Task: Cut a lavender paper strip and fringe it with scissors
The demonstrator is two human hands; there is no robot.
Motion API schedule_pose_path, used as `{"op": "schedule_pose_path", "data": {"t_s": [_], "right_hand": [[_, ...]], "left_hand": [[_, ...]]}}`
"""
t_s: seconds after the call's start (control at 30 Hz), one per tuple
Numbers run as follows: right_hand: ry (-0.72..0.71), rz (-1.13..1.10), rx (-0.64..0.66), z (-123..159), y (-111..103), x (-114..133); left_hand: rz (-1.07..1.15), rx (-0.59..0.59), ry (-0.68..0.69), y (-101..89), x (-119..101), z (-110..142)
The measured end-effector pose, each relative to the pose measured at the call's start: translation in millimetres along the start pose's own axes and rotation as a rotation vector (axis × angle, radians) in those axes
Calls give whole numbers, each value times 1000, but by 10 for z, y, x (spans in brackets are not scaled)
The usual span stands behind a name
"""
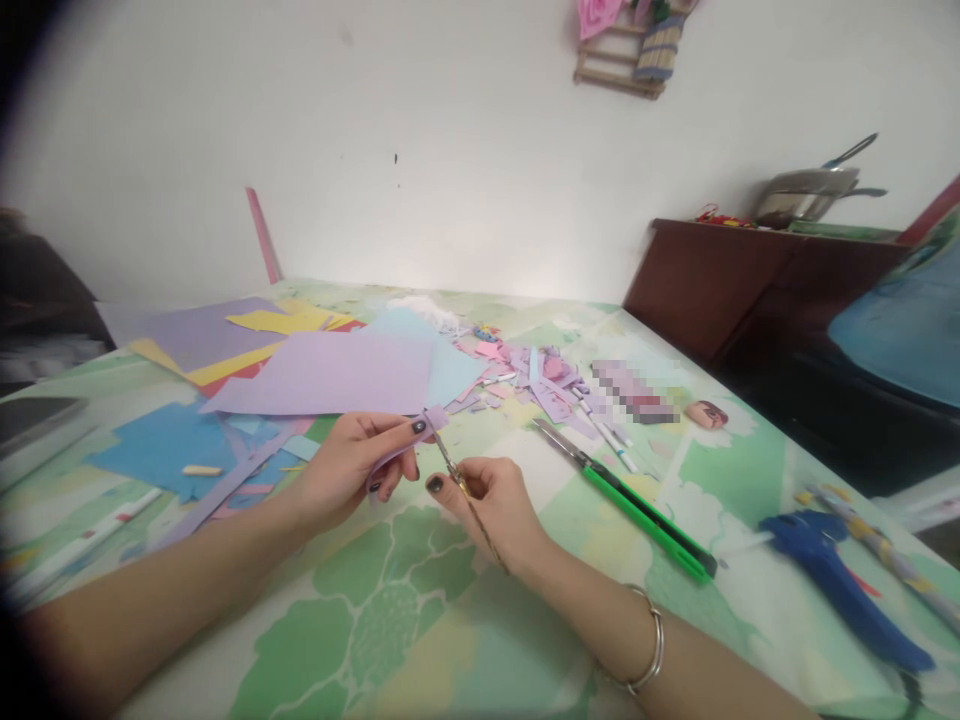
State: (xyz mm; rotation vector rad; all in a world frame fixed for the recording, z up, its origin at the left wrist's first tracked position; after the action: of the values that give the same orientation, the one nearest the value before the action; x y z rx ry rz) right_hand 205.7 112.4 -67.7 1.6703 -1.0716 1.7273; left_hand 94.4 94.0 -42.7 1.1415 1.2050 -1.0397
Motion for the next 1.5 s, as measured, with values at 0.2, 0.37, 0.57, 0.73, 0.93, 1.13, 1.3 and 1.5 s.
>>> {"op": "schedule_pose_path", "data": {"t_s": [0.2, 0.37, 0.57, 0.73, 0.93, 1.13, 1.3, 1.5], "right_hand": [[0, 22, -26, -32, -14, -20], [3, 48, -58, -43, -51, -30], [15, 62, -67, -43, -65, -44], [22, 26, -54, -26, -46, -39], [-1, -27, 12, -5, 27, 8], [3, -23, 0, -10, 17, -4], [7, -31, -10, -16, 1, -8], [24, -3, -34, -30, -29, -28]], "left_hand": [[-8, -4, -4, -9, 20, -1], [-8, -2, -4, -5, 18, 5], [-14, -6, 5, -9, 7, 8], [-1, -1, 1, -12, 7, 18], [-1, -3, 0, -8, -2, 6], [8, -4, 0, -3, 1, 6], [8, -2, -5, -2, 9, -2], [2, 3, -1, -6, 18, -8]]}}
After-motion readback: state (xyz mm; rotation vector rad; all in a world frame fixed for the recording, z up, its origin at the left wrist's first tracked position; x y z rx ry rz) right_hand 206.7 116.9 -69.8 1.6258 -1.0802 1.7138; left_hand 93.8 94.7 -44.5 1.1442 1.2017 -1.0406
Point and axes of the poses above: each hand's wrist, its own z-axis away from the middle knuckle, its own y-axis out of the palm, x = y × z, the point moved 10 cm from there along -z, towards the middle knuckle, and after that the axes turned 4 degrees about -x, right-handed, at the moved point
